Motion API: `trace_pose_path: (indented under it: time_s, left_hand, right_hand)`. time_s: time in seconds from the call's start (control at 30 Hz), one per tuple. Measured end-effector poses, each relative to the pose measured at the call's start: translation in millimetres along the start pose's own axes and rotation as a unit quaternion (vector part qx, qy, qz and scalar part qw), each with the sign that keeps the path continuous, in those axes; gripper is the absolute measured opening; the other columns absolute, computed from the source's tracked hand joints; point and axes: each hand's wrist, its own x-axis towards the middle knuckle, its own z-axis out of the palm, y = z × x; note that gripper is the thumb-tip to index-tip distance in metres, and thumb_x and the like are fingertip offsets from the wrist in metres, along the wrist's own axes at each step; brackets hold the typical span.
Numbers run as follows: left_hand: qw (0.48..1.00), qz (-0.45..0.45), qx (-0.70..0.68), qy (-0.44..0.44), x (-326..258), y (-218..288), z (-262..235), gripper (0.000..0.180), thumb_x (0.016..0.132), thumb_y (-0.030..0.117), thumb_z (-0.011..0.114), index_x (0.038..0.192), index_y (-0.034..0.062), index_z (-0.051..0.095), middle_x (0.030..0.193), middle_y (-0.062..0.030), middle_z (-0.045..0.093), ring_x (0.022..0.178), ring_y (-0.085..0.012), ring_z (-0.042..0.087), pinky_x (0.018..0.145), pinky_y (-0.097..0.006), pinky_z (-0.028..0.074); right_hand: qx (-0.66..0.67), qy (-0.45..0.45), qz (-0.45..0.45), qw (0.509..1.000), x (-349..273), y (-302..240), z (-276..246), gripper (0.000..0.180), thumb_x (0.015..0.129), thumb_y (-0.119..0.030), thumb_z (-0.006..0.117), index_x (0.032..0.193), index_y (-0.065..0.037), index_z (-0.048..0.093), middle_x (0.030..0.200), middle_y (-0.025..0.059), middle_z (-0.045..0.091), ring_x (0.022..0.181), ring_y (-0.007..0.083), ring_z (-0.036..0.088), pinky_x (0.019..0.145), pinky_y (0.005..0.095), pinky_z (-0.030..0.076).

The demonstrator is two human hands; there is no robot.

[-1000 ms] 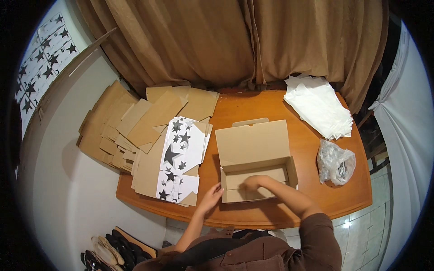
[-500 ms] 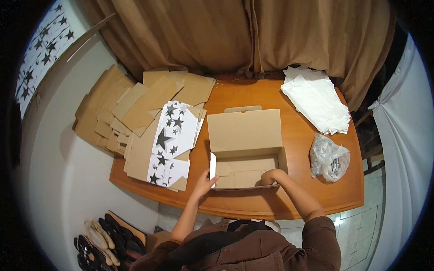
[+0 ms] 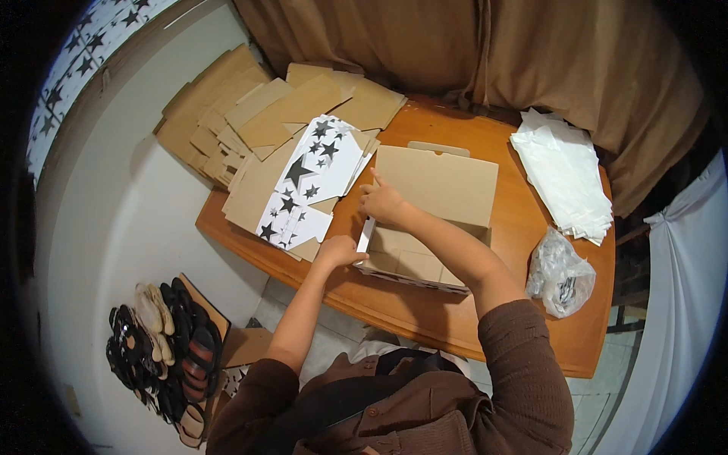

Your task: Fold a cardboard shoebox and prepare it with tissue paper.

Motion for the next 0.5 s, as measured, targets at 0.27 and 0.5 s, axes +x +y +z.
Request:
trace_pose_path:
  time_s: [0.27, 0.5]
  left_hand:
    - [0.998, -0.006, -0.042, 0.034, -18, 2, -2, 0.044, 0.076, 0.048, 0.057, 0.062, 0.007, 0.065, 0.05, -0.0059, 0.059, 0.062, -0.0221, 0.063, 0.067, -0.035, 0.048]
    - [0.974, 0.146, -0.152, 0.083, 15, -42, 9, 0.03, 0.08, 0.022, 0.051, 0.069, -0.005, 0.059, 0.074, -0.0166, 0.061, 0.064, -0.0277, 0.059, 0.06, -0.035, 0.045]
  right_hand:
    - [0.056, 0.058, 0.055, 0.995, -6, -14, 11, 0.021, 0.078, -0.012, 0.052, 0.096, -0.016, 0.062, 0.099, 0.0006, 0.058, 0.108, 0.0194, 0.05, 0.104, 0.0518, 0.023]
    - [0.118, 0.293, 0.078, 0.946, -80, -128, 9, 0.025, 0.072, -0.013, 0.053, 0.095, -0.003, 0.057, 0.096, 0.0087, 0.056, 0.093, 0.0227, 0.055, 0.088, 0.0355, 0.041]
